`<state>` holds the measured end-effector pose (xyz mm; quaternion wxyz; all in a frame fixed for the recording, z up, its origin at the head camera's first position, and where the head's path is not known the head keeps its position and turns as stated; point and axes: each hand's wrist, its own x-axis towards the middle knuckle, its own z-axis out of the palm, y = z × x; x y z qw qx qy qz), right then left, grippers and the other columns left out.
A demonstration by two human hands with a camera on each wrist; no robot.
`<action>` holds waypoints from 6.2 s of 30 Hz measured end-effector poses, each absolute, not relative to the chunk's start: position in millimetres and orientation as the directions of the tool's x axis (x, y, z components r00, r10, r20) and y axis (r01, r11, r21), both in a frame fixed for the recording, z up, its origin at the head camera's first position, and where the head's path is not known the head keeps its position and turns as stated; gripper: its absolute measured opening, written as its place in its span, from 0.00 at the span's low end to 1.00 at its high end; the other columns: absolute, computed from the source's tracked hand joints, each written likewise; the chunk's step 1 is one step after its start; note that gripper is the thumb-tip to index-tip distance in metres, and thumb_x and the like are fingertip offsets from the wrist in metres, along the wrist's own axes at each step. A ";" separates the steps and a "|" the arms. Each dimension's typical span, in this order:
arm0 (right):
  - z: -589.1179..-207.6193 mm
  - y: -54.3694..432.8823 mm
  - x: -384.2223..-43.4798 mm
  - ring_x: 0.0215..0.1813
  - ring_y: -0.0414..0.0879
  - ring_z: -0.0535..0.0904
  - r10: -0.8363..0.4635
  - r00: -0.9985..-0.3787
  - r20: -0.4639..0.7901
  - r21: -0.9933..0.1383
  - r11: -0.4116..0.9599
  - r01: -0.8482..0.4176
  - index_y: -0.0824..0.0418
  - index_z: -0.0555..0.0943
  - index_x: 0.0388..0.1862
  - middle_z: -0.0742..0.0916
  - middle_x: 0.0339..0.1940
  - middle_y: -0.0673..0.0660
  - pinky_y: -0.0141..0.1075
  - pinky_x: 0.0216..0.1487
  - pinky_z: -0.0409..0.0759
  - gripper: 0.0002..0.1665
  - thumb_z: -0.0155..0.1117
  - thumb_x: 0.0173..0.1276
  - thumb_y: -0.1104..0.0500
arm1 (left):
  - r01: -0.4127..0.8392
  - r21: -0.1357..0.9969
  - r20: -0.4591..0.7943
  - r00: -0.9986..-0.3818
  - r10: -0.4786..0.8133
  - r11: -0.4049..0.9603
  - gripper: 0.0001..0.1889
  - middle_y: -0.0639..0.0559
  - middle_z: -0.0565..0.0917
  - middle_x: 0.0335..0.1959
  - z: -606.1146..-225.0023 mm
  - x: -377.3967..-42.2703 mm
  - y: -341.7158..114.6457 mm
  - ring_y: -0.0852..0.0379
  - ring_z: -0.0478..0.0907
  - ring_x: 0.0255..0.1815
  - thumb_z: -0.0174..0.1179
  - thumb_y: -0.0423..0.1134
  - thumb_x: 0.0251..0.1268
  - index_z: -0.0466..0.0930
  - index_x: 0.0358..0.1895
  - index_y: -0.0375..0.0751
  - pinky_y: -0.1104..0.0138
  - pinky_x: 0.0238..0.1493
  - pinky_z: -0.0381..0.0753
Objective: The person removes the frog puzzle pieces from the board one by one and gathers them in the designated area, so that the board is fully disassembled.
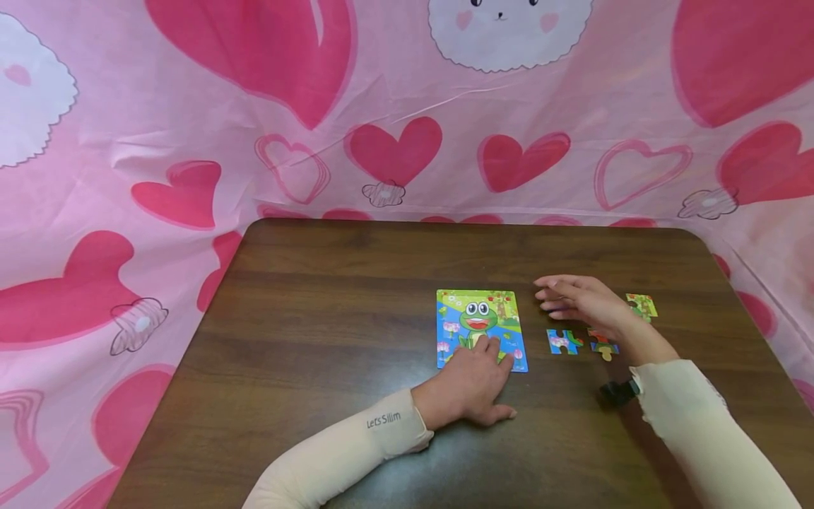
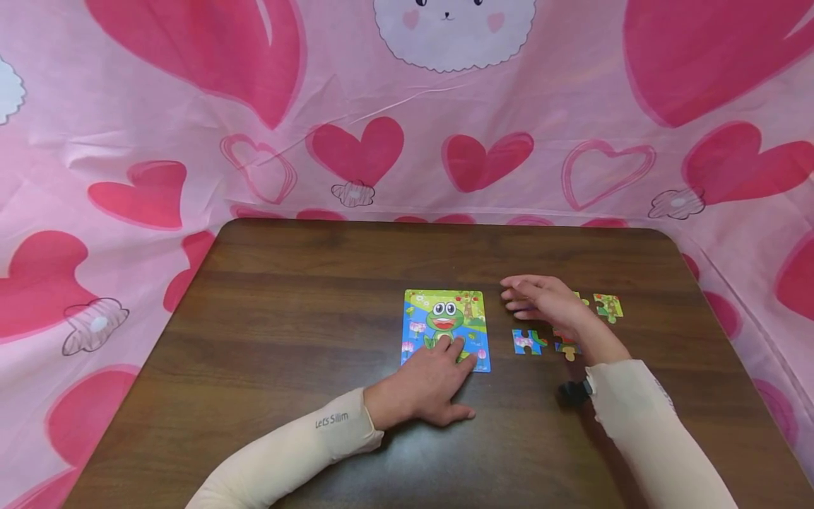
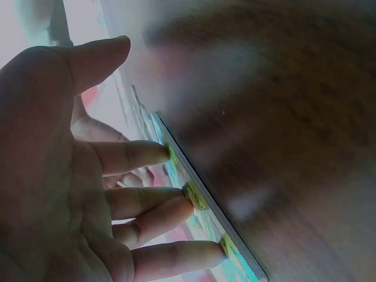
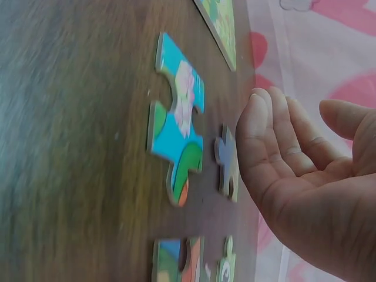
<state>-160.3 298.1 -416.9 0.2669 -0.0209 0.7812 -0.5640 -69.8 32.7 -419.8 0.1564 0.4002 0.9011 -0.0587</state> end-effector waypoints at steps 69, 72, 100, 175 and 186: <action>-418.3 230.7 -166.5 0.56 0.50 0.83 -0.416 -0.800 -0.433 -0.847 0.492 0.203 0.65 0.75 0.69 0.86 0.60 0.64 0.40 0.59 0.81 0.25 0.54 0.81 0.53 | 0.750 0.060 -0.322 -0.611 0.724 0.659 0.45 0.51 0.70 0.66 -420.7 -73.0 33.4 0.53 0.69 0.58 0.55 0.77 0.59 0.68 0.73 0.52 0.54 0.48 0.86; -418.9 230.2 -163.3 0.57 0.48 0.83 -0.419 -0.811 -0.408 -0.847 0.504 0.166 0.64 0.75 0.69 0.86 0.60 0.63 0.40 0.59 0.80 0.25 0.57 0.79 0.53 | 0.749 0.050 -0.317 -0.615 0.722 0.660 0.45 0.50 0.70 0.66 -420.5 -72.2 33.7 0.52 0.69 0.58 0.55 0.77 0.58 0.68 0.73 0.52 0.53 0.48 0.86; -429.5 225.2 -149.8 0.59 0.51 0.82 -0.478 -0.811 -0.336 -0.851 0.523 0.045 0.67 0.79 0.64 0.87 0.58 0.66 0.28 0.54 0.78 0.20 0.58 0.76 0.64 | 0.755 0.050 -0.317 -0.609 0.727 0.654 0.44 0.50 0.72 0.63 -420.5 -74.1 33.0 0.52 0.70 0.59 0.54 0.77 0.60 0.70 0.71 0.51 0.55 0.46 0.86; -412.5 363.0 -135.4 0.50 0.27 0.80 -0.195 -0.890 -0.412 -0.799 0.547 0.250 0.68 0.72 0.71 0.85 0.59 0.43 0.33 0.52 0.84 0.33 0.53 0.80 0.45 | 0.747 -0.022 -0.289 -0.641 0.711 0.665 0.42 0.53 0.74 0.59 -418.6 -67.2 36.1 0.55 0.70 0.54 0.54 0.77 0.60 0.71 0.69 0.51 0.62 0.36 0.82; -418.0 389.7 -129.0 0.47 0.26 0.78 -0.188 -0.873 -0.450 -0.782 0.554 0.283 0.70 0.73 0.68 0.80 0.45 0.27 0.31 0.47 0.82 0.31 0.52 0.81 0.47 | 0.747 -0.012 -0.286 -0.639 0.714 0.665 0.42 0.53 0.74 0.58 -420.2 -68.0 34.6 0.55 0.70 0.54 0.54 0.77 0.59 0.71 0.69 0.51 0.62 0.38 0.83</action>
